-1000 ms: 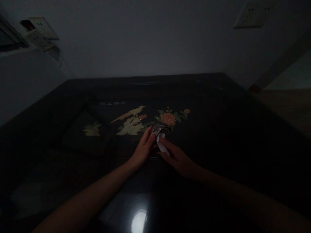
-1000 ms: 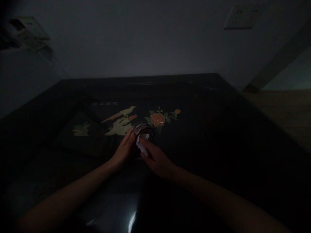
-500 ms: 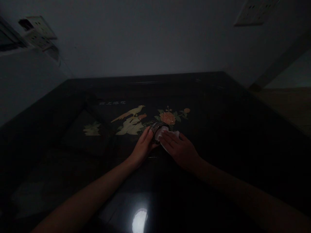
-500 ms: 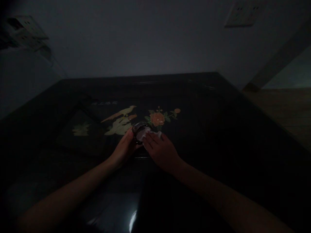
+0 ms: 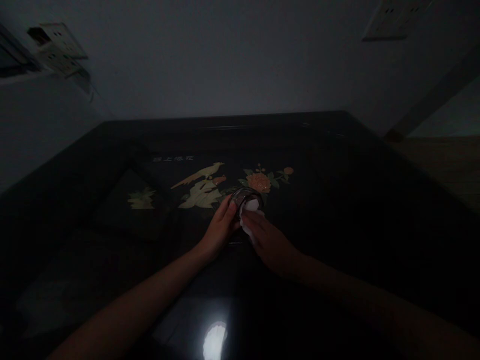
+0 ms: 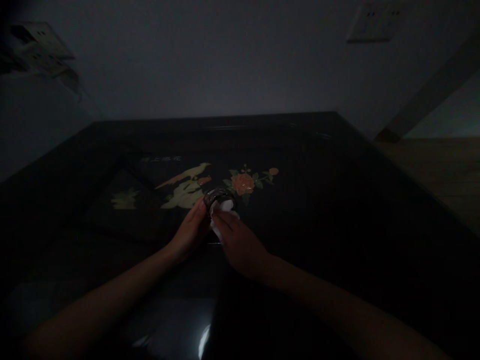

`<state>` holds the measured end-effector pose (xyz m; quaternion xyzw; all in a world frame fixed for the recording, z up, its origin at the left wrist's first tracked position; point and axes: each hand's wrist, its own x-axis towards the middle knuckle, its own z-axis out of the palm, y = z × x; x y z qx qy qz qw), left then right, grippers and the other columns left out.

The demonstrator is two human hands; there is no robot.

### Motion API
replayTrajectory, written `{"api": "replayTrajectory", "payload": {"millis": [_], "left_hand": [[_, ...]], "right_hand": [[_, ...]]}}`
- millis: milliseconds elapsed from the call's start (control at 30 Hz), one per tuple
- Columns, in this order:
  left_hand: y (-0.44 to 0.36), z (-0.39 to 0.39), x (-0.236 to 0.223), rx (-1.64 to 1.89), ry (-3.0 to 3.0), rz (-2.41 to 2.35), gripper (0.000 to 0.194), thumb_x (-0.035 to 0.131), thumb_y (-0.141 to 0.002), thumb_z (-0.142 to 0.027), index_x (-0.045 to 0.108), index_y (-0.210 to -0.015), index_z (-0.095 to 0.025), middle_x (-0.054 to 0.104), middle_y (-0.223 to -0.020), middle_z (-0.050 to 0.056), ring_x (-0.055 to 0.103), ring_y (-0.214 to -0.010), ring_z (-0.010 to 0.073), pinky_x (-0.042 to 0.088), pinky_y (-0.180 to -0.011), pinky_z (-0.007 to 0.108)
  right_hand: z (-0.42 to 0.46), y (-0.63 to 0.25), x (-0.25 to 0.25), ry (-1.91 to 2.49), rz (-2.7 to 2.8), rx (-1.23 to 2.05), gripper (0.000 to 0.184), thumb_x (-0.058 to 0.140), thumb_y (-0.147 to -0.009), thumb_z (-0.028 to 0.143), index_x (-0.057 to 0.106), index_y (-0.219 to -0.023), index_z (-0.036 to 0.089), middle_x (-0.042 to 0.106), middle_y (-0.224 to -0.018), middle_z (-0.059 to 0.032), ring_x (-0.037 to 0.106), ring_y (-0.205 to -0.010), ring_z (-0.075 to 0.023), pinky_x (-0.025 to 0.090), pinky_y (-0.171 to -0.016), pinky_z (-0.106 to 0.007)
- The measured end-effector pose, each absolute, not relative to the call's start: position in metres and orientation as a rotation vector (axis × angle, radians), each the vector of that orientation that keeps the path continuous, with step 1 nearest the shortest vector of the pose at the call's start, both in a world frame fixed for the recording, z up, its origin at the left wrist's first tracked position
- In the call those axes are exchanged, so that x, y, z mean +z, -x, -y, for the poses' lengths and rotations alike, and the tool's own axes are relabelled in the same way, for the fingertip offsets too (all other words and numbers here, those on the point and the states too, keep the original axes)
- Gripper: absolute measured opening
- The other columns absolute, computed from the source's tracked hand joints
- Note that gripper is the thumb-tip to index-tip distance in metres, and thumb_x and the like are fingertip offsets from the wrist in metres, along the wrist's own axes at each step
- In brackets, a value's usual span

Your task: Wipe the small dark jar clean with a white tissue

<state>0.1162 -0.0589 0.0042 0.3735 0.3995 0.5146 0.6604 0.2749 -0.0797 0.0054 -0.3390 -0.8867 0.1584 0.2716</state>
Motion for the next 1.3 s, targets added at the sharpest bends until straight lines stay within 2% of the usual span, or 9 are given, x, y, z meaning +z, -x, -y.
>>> {"api": "replayTrajectory", "payload": {"millis": [100,200,367,533,700,833,967,1100,1300], "left_hand": [[-0.115,0.058,0.000,1.187,-0.904,-0.927,0.047,0.061,-0.081,-0.050,0.055,-0.121,-0.026,0.060,-0.122,0.004,0.057,-0.108,0.0214,0.048,-0.084,0.028],[-0.114,0.057,-0.001,1.184,-0.940,-0.966,0.048,0.061,-0.081,-0.050,0.055,-0.123,-0.026,0.061,-0.122,0.004,0.056,-0.111,0.0218,0.046,-0.088,0.028],[-0.114,0.059,0.003,1.155,-0.891,-0.959,0.049,0.063,-0.079,-0.050,0.055,-0.121,-0.026,0.059,-0.124,0.005,0.055,-0.112,0.0233,0.048,-0.085,0.029],[-0.116,0.060,0.007,1.151,-0.815,-0.948,0.049,0.064,-0.077,-0.051,0.056,-0.118,-0.025,0.059,-0.121,0.006,0.057,-0.108,0.0220,0.050,-0.078,0.027],[-0.119,0.060,0.012,1.154,-0.801,-0.892,0.043,0.063,-0.079,-0.050,0.057,-0.113,-0.024,0.060,-0.120,0.007,0.057,-0.106,0.0217,0.051,-0.081,0.031],[-0.119,0.059,0.012,1.142,-0.843,-0.880,0.041,0.061,-0.081,-0.049,0.058,-0.114,-0.025,0.059,-0.122,0.006,0.056,-0.109,0.0224,0.051,-0.084,0.033],[-0.117,0.059,0.007,1.136,-0.858,-0.894,0.044,0.062,-0.080,-0.050,0.057,-0.116,-0.025,0.059,-0.121,0.006,0.056,-0.107,0.0219,0.051,-0.080,0.030],[-0.115,0.059,0.003,1.123,-0.885,-0.944,0.047,0.059,-0.082,-0.051,0.055,-0.121,-0.026,0.059,-0.121,0.006,0.056,-0.108,0.0223,0.050,-0.079,0.029],[-0.111,0.057,-0.004,1.133,-0.917,-0.958,0.052,0.062,-0.080,-0.050,0.052,-0.125,-0.027,0.059,-0.124,0.005,0.056,-0.110,0.0233,0.049,-0.082,0.029]], "right_hand": [[0.082,-0.275,0.006,0.840,2.312,0.654,0.051,0.039,-0.092,0.018,0.031,-0.142,0.009,0.042,-0.144,-0.0190,0.035,-0.136,-0.0222,0.038,-0.109,-0.043],[0.082,-0.275,0.006,0.846,2.307,0.676,0.053,0.039,-0.091,0.017,0.029,-0.143,0.011,0.043,-0.143,-0.0185,0.037,-0.136,-0.0227,0.039,-0.108,-0.044],[0.078,-0.274,0.004,0.925,2.460,0.310,0.048,0.036,-0.088,0.008,0.041,-0.136,0.004,0.051,-0.136,-0.0212,0.047,-0.128,-0.0257,0.044,-0.103,-0.046],[0.071,-0.281,0.008,0.942,2.546,-0.008,0.043,0.039,-0.089,0.006,0.049,-0.131,0.009,0.057,-0.131,-0.0167,0.052,-0.123,-0.0232,0.049,-0.096,-0.040],[0.068,-0.288,0.019,0.966,2.615,-0.248,0.038,0.038,-0.091,0.005,0.056,-0.124,0.007,0.060,-0.128,-0.0175,0.052,-0.123,-0.0285,0.051,-0.089,-0.046],[0.069,-0.287,0.020,1.021,2.629,-0.299,0.038,0.037,-0.090,0.004,0.056,-0.123,0.005,0.057,-0.131,-0.0192,0.051,-0.124,-0.0310,0.051,-0.087,-0.049],[0.070,-0.282,0.015,1.052,2.588,-0.127,0.041,0.038,-0.089,0.003,0.055,-0.125,0.006,0.058,-0.130,-0.0185,0.053,-0.121,-0.0307,0.050,-0.092,-0.047],[0.072,-0.279,0.011,0.944,2.447,0.301,0.044,0.039,-0.087,0.003,0.050,-0.130,0.006,0.056,-0.131,-0.0184,0.049,-0.124,-0.0265,0.042,-0.104,-0.044],[0.076,-0.280,0.003,0.779,2.160,0.836,0.050,0.045,-0.090,0.016,0.037,-0.139,0.012,0.048,-0.139,-0.0163,0.044,-0.131,-0.0213,0.038,-0.108,-0.040]]}}
